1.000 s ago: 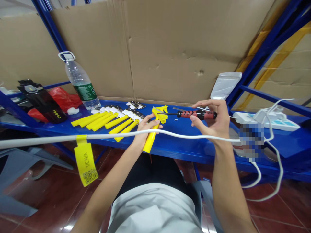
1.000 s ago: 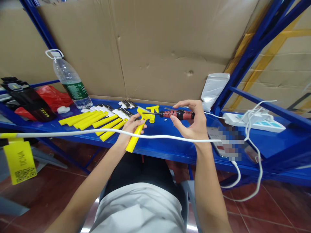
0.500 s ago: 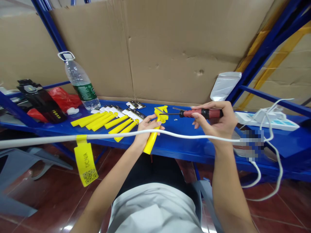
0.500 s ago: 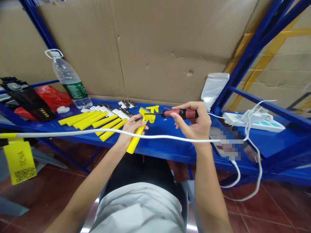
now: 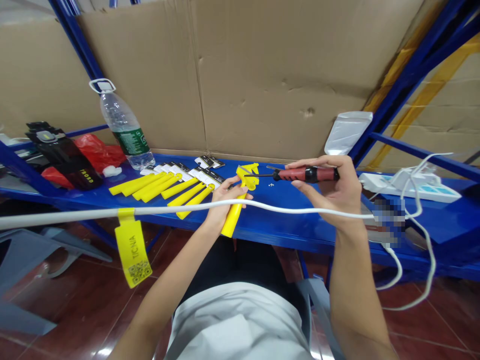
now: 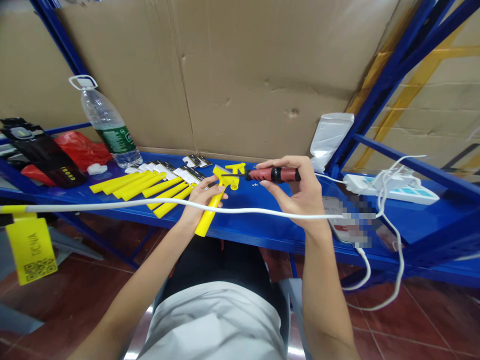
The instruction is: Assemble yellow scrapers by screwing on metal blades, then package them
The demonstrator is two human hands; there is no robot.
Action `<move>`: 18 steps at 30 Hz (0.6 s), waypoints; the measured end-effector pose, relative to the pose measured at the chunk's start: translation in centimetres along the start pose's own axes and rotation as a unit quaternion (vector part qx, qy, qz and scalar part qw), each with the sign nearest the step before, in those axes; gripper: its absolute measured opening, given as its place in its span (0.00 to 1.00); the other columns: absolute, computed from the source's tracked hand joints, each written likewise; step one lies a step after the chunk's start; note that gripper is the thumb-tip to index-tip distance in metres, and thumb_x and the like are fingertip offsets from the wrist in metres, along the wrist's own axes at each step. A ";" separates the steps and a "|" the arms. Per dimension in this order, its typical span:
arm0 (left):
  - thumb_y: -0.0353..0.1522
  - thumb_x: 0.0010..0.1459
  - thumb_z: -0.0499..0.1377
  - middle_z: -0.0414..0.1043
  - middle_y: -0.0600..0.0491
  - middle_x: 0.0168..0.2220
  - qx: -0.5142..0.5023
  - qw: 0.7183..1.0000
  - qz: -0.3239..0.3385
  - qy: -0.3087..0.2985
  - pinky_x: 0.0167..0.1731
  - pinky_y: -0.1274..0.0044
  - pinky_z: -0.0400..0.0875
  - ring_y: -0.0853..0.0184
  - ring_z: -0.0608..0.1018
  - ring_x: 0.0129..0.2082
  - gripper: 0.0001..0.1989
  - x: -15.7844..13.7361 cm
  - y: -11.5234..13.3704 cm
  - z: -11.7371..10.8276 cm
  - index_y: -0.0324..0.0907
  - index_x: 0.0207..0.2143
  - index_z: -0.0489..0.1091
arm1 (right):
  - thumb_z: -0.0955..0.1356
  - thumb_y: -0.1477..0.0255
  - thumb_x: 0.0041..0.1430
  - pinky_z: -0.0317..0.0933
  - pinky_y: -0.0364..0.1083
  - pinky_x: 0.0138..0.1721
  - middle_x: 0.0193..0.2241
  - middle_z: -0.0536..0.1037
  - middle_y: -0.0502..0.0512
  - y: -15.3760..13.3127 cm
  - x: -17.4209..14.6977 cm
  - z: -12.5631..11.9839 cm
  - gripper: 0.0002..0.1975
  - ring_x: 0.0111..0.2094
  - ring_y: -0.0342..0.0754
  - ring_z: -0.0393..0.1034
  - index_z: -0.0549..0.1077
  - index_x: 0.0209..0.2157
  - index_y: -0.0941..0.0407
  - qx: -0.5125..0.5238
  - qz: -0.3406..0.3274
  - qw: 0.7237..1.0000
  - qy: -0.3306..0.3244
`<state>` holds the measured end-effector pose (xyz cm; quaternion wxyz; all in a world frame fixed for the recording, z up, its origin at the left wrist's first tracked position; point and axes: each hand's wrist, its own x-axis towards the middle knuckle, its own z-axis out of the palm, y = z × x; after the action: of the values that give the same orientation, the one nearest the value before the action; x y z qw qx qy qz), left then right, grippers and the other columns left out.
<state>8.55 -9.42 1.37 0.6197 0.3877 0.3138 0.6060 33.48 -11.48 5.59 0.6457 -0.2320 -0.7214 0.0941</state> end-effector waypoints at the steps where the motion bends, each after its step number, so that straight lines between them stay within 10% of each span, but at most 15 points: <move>1: 0.28 0.50 0.78 0.83 0.53 0.36 -0.001 1.000 0.001 0.001 0.23 0.80 0.75 0.62 0.88 0.32 0.27 0.0 0.0 0.0 0.41 0.51 0.74 | 0.84 0.63 0.61 0.82 0.68 0.57 0.49 0.88 0.53 0.1 -0.1 0.1 0.23 0.52 0.64 0.87 0.76 0.52 0.42 -0.013 0.003 1.000 0.012; 6: 0.28 0.51 0.77 0.83 0.53 0.35 0.003 1.000 0.001 -0.001 0.24 0.79 0.75 0.62 0.88 0.33 0.27 0.2 -0.1 -0.2 0.41 0.52 0.74 | 0.88 0.56 0.51 0.84 0.62 0.44 0.41 0.86 0.54 0.3 -0.2 0.3 0.27 0.41 0.62 0.86 0.79 0.47 0.44 -0.114 0.003 0.991 0.072; 13: 0.28 0.49 0.78 0.83 0.53 0.35 -0.009 1.000 0.003 -0.003 0.23 0.79 0.74 0.62 0.87 0.31 0.28 0.5 -0.4 -0.5 0.40 0.52 0.74 | 0.84 0.64 0.61 0.80 0.67 0.63 0.57 0.84 0.55 -0.3 0.1 0.4 0.26 0.58 0.61 0.85 0.74 0.54 0.44 0.016 0.025 1.000 0.000; 18: 0.29 0.51 0.78 0.83 0.54 0.36 -0.006 1.000 0.006 -0.009 0.24 0.80 0.75 0.64 0.87 0.31 0.28 0.2 -0.3 -0.4 0.41 0.52 0.74 | 0.85 0.66 0.60 0.82 0.68 0.57 0.48 0.88 0.52 -0.2 -0.2 0.6 0.22 0.52 0.64 0.87 0.77 0.51 0.42 -0.009 -0.009 1.000 0.024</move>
<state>8.37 -9.22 0.96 0.6212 0.3912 0.3025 0.6079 32.89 -11.66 5.43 0.6618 -0.2339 -0.7082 0.0764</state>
